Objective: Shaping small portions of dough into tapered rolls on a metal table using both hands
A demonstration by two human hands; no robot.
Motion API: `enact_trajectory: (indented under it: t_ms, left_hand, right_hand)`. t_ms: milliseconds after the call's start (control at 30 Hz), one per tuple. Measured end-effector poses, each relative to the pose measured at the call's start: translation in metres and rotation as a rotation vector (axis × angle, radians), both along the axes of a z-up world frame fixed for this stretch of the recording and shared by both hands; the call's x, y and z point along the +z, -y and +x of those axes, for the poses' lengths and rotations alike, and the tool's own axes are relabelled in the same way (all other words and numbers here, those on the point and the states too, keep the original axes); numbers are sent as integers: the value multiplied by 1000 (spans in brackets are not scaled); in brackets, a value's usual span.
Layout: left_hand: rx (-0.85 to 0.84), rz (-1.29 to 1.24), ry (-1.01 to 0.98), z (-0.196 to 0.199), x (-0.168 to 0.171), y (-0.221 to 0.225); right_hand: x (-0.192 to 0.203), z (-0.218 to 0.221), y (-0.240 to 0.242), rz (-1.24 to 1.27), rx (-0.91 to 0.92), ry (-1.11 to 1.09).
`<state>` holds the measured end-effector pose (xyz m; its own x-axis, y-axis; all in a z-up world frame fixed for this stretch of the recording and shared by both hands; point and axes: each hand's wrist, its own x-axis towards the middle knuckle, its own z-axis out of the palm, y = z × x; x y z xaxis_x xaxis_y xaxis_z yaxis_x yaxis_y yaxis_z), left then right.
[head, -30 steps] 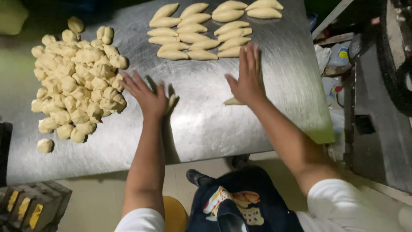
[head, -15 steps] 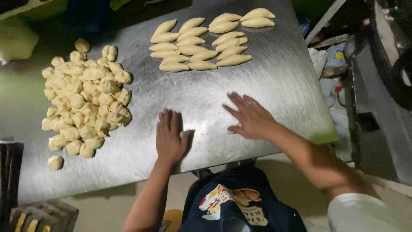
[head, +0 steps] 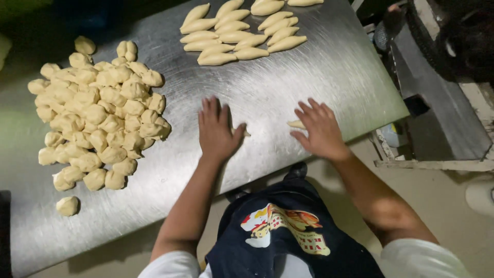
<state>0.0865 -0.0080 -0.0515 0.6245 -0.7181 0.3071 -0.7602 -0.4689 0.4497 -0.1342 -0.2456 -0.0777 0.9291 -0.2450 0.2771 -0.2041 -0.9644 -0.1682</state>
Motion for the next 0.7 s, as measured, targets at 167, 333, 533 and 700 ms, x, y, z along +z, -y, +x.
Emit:
enact_trajectory:
  t_ms: [167, 333, 533, 700]
  left_hand:
    - [-77, 67, 77, -56, -22, -50]
    - [309, -443, -716, -66, -8, -33]
    - [-132, -604, -1434, -124, 52, 90]
    - [-103, -650, -910, -137, 99, 107]
  right_hand:
    - [-27, -45, -6, -123, -16, 136]
    - [-21, -10, 28, 1102, -309, 204]
    - [-8, 46, 32, 1699, 16, 136]
    - [72, 68, 138, 1270, 94, 26]
